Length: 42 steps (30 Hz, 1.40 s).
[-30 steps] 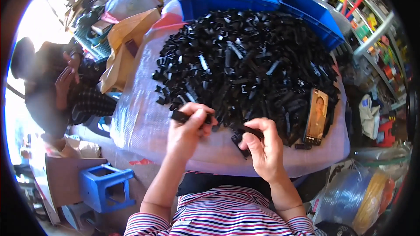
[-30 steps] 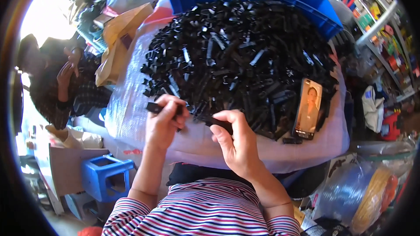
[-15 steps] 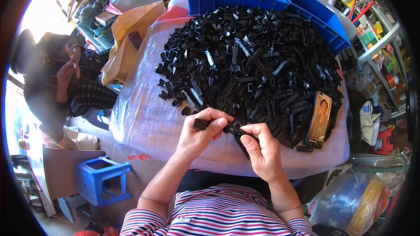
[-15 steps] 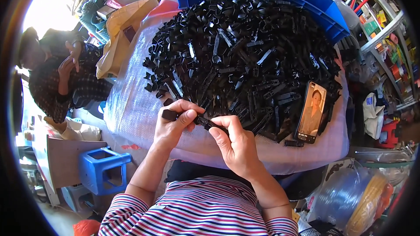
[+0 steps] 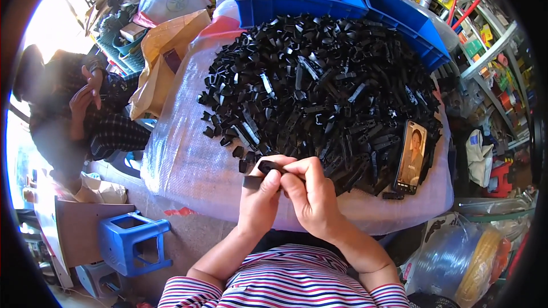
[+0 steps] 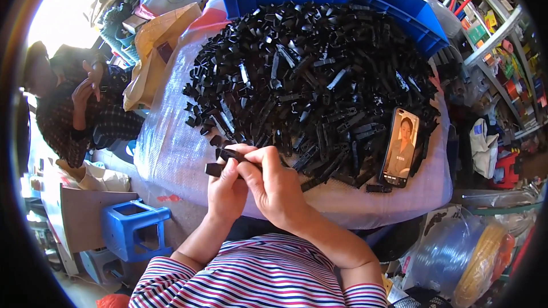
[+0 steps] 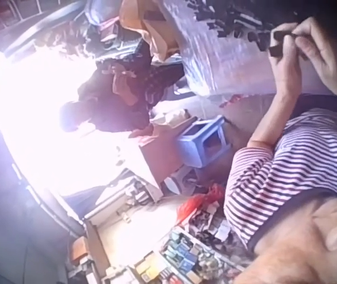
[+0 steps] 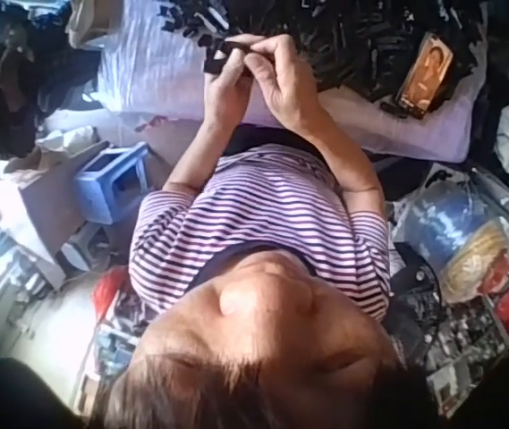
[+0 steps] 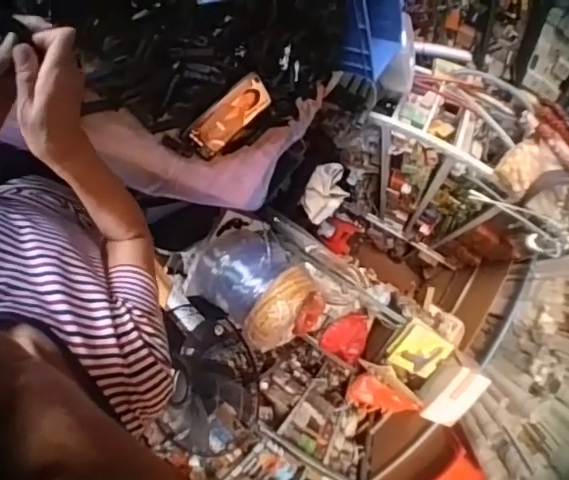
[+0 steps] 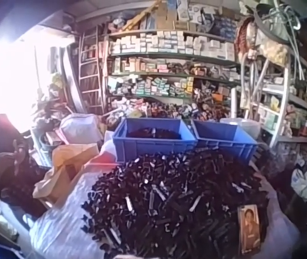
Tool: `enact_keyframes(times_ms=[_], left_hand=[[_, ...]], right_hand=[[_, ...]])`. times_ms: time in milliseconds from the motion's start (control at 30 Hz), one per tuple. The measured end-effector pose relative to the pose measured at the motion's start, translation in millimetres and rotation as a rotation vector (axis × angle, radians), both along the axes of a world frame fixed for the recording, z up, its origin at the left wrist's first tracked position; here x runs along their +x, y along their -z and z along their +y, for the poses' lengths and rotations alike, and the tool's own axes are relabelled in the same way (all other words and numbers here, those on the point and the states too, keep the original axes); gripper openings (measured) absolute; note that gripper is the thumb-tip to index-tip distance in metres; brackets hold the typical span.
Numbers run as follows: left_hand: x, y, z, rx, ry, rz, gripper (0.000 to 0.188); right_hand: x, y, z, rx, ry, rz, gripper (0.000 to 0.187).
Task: Sorting and inspecting small black plastic components on a workbench in a manufacturing environment.
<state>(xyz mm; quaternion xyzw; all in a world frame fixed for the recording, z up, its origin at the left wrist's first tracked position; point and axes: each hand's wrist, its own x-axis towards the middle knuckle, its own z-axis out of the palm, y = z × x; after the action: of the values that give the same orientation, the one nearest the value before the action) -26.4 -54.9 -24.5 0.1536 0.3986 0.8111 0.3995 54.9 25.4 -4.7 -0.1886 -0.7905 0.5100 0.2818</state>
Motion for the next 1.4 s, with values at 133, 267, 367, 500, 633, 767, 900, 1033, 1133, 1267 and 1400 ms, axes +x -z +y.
enact_keyframes(times_ms=[133,267,367,500,633,767,900,1033,1133,1267,1400], left_hand=[[-26.7,8.4,-21.6,0.297,0.08,-0.357,0.021],[-44.6,12.6,-38.3,0.491,0.215,-0.548,0.028],[-37.1,8.5,-45.0,0.448,0.142,-0.541,0.033],[-70.0,17.4,-61.9,0.237,-0.052,-0.25,0.022],[-91.4,-0.5,-67.8,-0.493,-0.35,0.411,0.012],[-87.5,12.5,-49.9,-0.512,-0.445,1.139,0.012],[-70.5,17.9,-25.3,-0.639,-0.398,1.342,0.034],[-68.3,23.7,-20.3,-0.765,-0.322,1.491,0.031],[-75.5,26.2,-22.8,-0.735,-0.239,1.467,0.028],[-81.4,15.1,-29.0,-0.742,-0.122,1.367,0.031],[-85.4,12.9,-28.3,-0.723,-0.128,1.344,0.03]], right_hand=[[-9.1,-33.3,44.8,0.574,-0.129,-0.19,0.019],[-26.7,-10.4,113.4,0.911,-0.03,-0.391,0.028],[-31.7,1.5,125.8,0.911,-0.039,-0.327,0.026],[-19.5,-21.8,122.5,0.533,0.085,-0.067,0.015],[12.5,-38.9,107.4,-0.231,0.071,0.08,0.02],[44.2,-32.8,77.8,-0.454,0.147,0.164,0.035],[68.8,-20.4,54.6,-0.613,0.193,0.135,0.041],[65.2,-4.8,30.3,-0.542,0.066,0.185,0.03],[65.7,3.1,25.5,-0.477,0.031,0.101,0.038],[63.5,2.6,29.6,-0.442,-0.026,0.155,0.032],[57.8,5.3,33.1,-0.379,-0.029,0.199,0.031]])
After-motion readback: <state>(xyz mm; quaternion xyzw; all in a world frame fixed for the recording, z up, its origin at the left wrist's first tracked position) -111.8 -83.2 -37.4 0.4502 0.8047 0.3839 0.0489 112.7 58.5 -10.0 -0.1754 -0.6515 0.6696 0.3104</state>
